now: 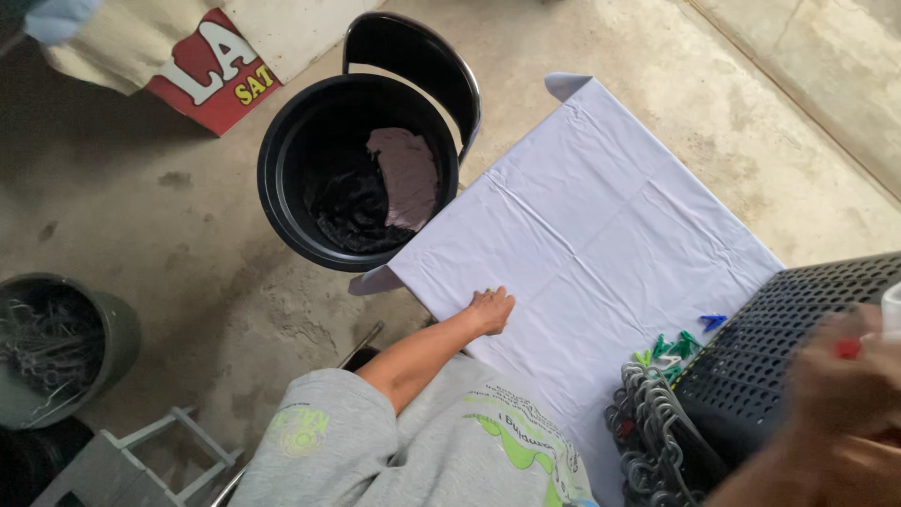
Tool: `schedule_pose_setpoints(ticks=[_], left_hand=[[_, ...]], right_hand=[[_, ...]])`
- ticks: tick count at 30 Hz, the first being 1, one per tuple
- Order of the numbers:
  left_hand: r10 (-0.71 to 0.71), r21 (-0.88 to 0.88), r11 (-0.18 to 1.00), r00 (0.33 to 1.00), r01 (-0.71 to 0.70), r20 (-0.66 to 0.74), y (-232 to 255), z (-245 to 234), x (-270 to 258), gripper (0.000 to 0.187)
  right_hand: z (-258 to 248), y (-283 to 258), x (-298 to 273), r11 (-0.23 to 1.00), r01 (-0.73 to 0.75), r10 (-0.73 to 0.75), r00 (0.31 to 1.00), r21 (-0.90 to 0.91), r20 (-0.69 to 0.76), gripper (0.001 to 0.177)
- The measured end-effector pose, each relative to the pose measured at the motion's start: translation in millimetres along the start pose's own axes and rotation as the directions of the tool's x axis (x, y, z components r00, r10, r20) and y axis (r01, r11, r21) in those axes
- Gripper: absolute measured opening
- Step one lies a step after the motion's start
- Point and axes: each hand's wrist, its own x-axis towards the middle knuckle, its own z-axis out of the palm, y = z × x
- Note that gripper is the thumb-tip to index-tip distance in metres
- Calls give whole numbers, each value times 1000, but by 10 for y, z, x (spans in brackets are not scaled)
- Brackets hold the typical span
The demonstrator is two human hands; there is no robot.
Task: The person sorts various clothing items by hand, picking them up from a table, shaking them out, and placing them into a laundry basket.
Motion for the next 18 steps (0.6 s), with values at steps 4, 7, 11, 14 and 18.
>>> schedule_pose_setpoints(ticks=[4,7,11,14,18], left_hand=[[124,-49,988,951,-143,-282,59,-230,94,45],[137,-56,983,910,-173,-391,7,-278,206,51],[130,25,991,872,-134,-471,-180,-333,425,63],[99,-5,994,895,-112,-436,-290,-290,500,65],[227,23,967,819,-254,-526,-360,-474,667,50]], right_hand=[[951,-996,-370,949,-40,-44,965,314,257,37],[1778,-1566,-855,860,-90,-138,907,502,398,59],[2228,-1973,-1403,903,-177,-157,711,391,685,74],[2293,-2125,-1599,906,-237,-96,691,351,716,66],[2460,-2264,-1675,910,-257,-48,716,326,697,60]])
